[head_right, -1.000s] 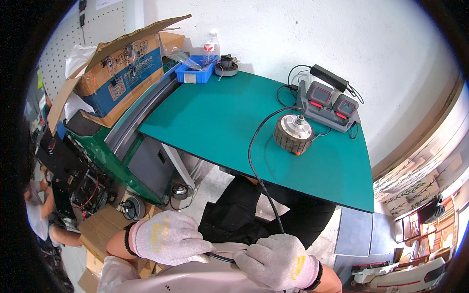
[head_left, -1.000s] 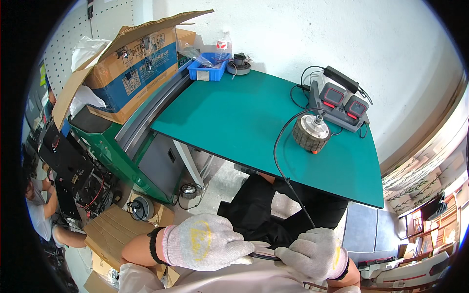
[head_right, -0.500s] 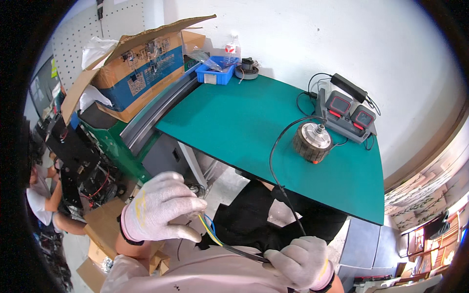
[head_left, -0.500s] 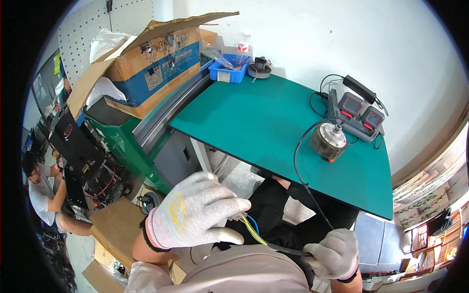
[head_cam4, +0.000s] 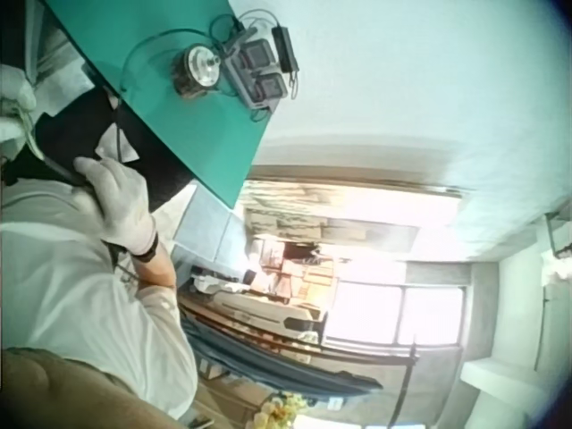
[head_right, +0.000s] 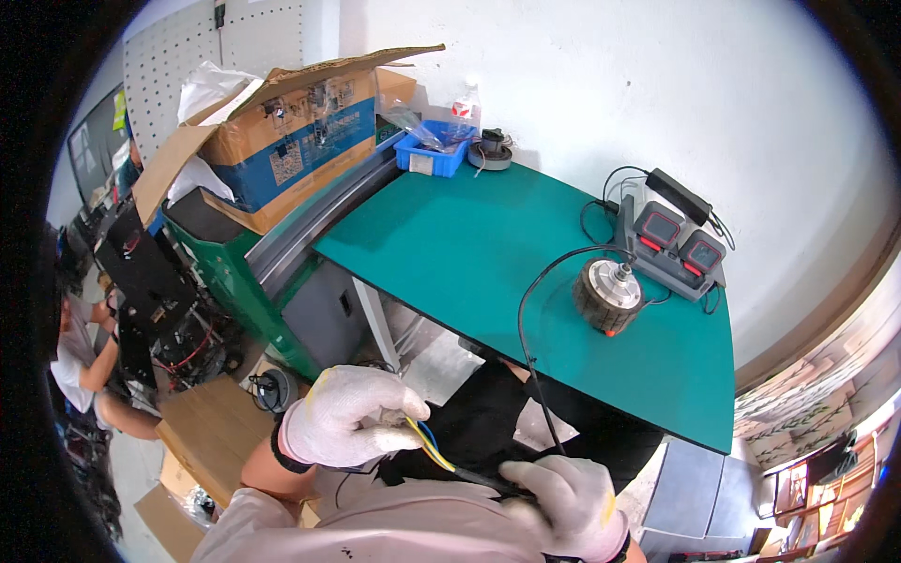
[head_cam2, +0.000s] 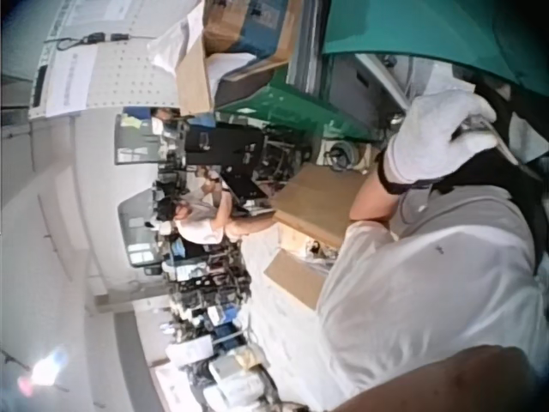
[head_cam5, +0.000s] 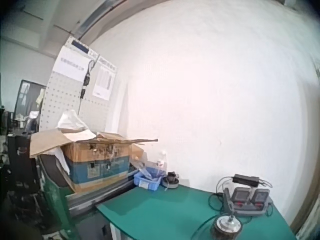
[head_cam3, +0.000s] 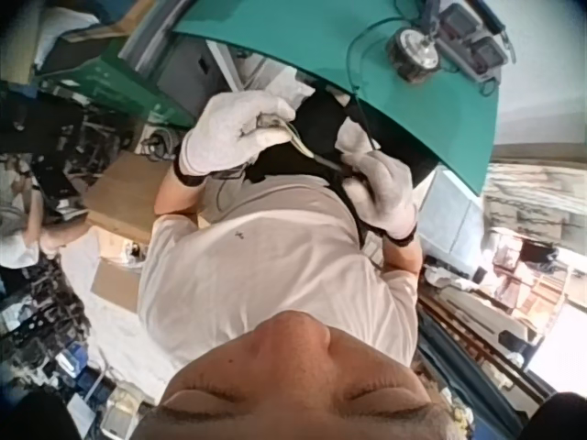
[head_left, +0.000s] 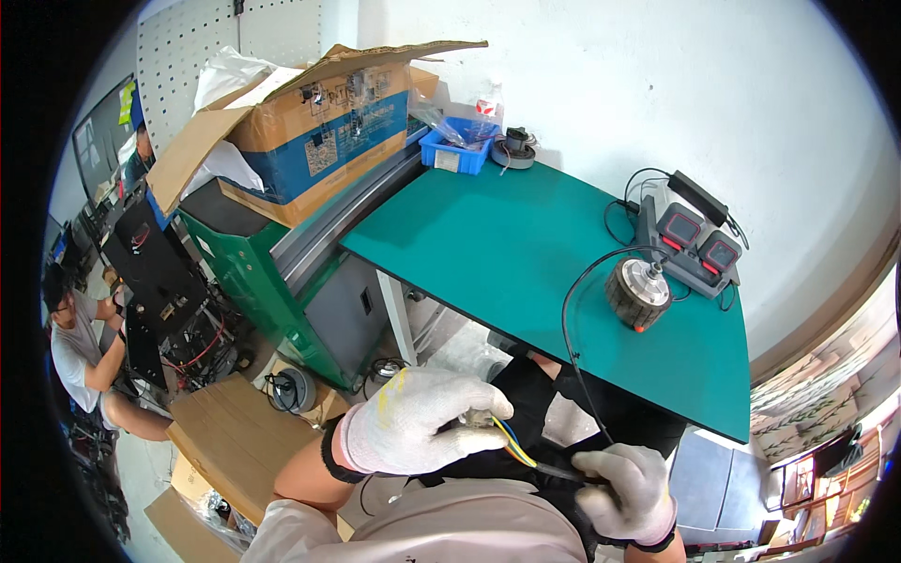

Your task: Disassembling and inspecting an electromechanical wheel motor assembly using a screwdriver and hands.

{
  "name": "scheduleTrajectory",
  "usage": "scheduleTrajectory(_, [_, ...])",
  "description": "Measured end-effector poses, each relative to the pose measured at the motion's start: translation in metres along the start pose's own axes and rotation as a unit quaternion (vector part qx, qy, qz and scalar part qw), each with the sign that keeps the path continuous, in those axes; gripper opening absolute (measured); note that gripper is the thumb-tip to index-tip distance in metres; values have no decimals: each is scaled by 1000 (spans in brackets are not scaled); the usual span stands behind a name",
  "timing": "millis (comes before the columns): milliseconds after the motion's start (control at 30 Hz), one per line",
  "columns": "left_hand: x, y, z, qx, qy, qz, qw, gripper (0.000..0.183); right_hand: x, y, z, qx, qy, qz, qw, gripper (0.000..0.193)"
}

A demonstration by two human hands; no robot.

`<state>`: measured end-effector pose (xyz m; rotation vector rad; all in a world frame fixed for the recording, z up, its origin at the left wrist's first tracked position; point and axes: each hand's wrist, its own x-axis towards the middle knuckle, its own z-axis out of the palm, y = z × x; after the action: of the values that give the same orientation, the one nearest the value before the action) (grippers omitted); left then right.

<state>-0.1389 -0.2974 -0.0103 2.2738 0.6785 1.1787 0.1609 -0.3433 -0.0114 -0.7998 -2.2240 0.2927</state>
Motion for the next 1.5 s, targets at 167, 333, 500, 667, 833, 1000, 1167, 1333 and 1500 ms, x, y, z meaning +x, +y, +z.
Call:
scheduleTrajectory(167, [3, 10, 18, -28, 35, -18, 999, 40, 21, -17, 4, -44, -89, 26, 995, 30])
scheduleTrajectory(333, [5, 12, 26, -138, 38, -94, 985, 66, 17, -13, 10, -17, -54, 30, 998, 20])
scheduleTrajectory(500, [-3, 10, 36, -207, 38, -133, 968, 72, 19, -16, 12, -28, -44, 23, 998, 21])
scheduleTrajectory(667, [-6, 8, 40, -257, 54, -119, 958, 57, 20, -15, 11, -51, -32, 14, 998, 22])
scheduleTrajectory(833, [-8, 8, 43, -328, 75, -127, 933, 50, 21, -15, 11, -49, -22, 6, 999, 23])
scheduleTrajectory(1000, [-5, 15, 48, -463, 149, -217, 847, 31, 18, -12, 13, -42, -34, 31, 998, 20])
scheduleTrajectory(1167, [-9, 13, 54, -346, 138, -217, 902, 11, 16, -10, 19, -3, -12, 111, 994, 16])
scheduleTrajectory(1333, [3, 6, 78, -238, 208, -221, 923, 5, 13, -9, 29, 47, -20, 117, 992, 14])
scheduleTrajectory(1500, [14, 9, 76, -244, 202, -216, 924, 9, 18, -10, 32, 90, -33, 188, 978, 8])
